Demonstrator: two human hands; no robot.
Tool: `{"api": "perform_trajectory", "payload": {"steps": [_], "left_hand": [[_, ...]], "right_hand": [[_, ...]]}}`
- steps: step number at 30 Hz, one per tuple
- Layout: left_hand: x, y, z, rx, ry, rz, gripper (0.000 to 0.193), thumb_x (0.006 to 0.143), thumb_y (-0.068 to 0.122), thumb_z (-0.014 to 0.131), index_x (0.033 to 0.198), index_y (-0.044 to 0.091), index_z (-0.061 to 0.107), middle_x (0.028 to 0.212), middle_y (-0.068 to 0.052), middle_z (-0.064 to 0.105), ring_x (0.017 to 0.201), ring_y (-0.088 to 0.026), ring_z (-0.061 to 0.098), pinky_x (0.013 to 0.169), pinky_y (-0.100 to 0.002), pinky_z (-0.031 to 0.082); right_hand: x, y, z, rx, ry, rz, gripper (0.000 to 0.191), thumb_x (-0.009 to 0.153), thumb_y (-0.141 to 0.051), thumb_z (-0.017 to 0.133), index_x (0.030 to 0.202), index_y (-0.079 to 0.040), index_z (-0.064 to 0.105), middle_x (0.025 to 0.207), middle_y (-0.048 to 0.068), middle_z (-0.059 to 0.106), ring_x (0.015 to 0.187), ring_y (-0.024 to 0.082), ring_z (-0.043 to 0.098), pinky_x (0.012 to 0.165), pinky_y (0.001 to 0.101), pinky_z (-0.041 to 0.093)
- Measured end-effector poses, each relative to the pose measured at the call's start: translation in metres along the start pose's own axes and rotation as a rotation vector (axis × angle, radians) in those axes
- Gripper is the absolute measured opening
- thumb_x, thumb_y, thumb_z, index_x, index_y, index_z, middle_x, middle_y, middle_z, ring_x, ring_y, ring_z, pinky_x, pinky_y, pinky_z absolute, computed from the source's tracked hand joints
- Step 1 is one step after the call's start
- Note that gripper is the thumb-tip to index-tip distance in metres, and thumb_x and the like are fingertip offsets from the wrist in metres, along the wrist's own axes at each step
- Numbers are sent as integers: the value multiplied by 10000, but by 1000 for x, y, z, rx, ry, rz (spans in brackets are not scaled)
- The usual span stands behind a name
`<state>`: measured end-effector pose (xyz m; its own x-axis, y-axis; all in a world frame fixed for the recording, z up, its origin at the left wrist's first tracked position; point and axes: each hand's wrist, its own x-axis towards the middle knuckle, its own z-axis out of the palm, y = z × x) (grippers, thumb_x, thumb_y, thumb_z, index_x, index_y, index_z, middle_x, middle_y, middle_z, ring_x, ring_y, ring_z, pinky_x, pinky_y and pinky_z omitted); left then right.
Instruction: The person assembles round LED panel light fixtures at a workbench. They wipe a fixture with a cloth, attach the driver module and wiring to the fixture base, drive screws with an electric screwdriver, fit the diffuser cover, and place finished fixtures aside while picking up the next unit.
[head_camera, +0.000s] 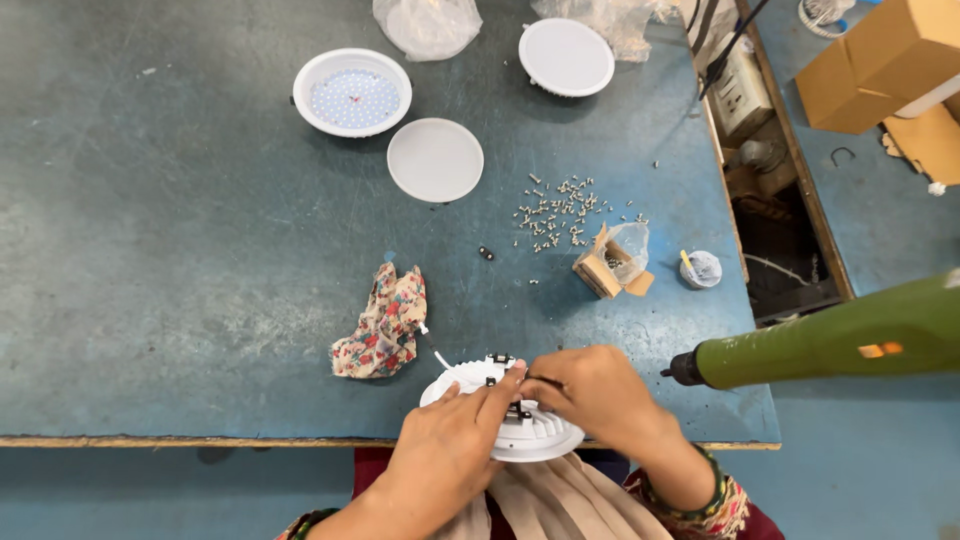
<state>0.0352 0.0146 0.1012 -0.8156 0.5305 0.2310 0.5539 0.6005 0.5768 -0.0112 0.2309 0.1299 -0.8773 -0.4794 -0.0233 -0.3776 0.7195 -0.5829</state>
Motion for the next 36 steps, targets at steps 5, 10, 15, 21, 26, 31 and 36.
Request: {"api": "perform_trajectory", "payload": {"steps": [5,10,15,21,26,31,36], "left_hand": [[-4,1,0,-7,44,23,882,657,59,778,1478,15,458,909,-123,703,826,-349,712,916,-457,569],[-7,5,-7,-30,50,12,893,668,81,798,1487,20,447,911,-111,705,808,-342,707,964,-480,547],[-8,9,-7,-41,-7,0,940,635,75,803,1492,24,422,927,-115,704,833,-334,714,974,-491,536],[-9,10,-2,-26,62,14,936,638,73,802,1497,41,431,981,-118,722,876,-361,703,960,-485,542],[-5,4,7,-33,15,-19,961,634,97,818,1510,57,424,906,-103,725,869,-342,723,967,-490,539],[-5,-4,20,-6,54,38,981,624,131,847,1503,50,420,972,-138,744,862,-353,726,943,-499,538],[-4,-5,23,-22,60,48,973,648,135,848,1512,40,411,979,-148,742,878,-364,723,934,-505,538]], "right_hand": [[11,60,3,745,-198,-23,209,879,-163,769,1020,-9,778,937,103,801,807,161,751,715,303,611],[17,113,49,718,373,328,199,955,-177,671,1072,-31,738,977,51,777,814,89,731,666,247,573],[38,149,64,425,476,393,180,945,-154,712,1083,-52,768,906,80,751,755,124,714,647,259,563],[70,155,79,-33,529,173,165,916,-204,747,1049,-117,789,940,59,720,845,224,690,783,359,532],[80,156,79,-120,440,263,168,872,-254,750,1010,-174,803,909,40,693,866,240,673,816,387,528],[87,158,78,-178,496,196,125,866,-251,761,932,-150,796,911,47,687,897,263,664,807,405,519],[103,158,66,115,389,302,130,881,-193,754,946,-81,760,897,63,710,742,214,701,687,345,545]]}}
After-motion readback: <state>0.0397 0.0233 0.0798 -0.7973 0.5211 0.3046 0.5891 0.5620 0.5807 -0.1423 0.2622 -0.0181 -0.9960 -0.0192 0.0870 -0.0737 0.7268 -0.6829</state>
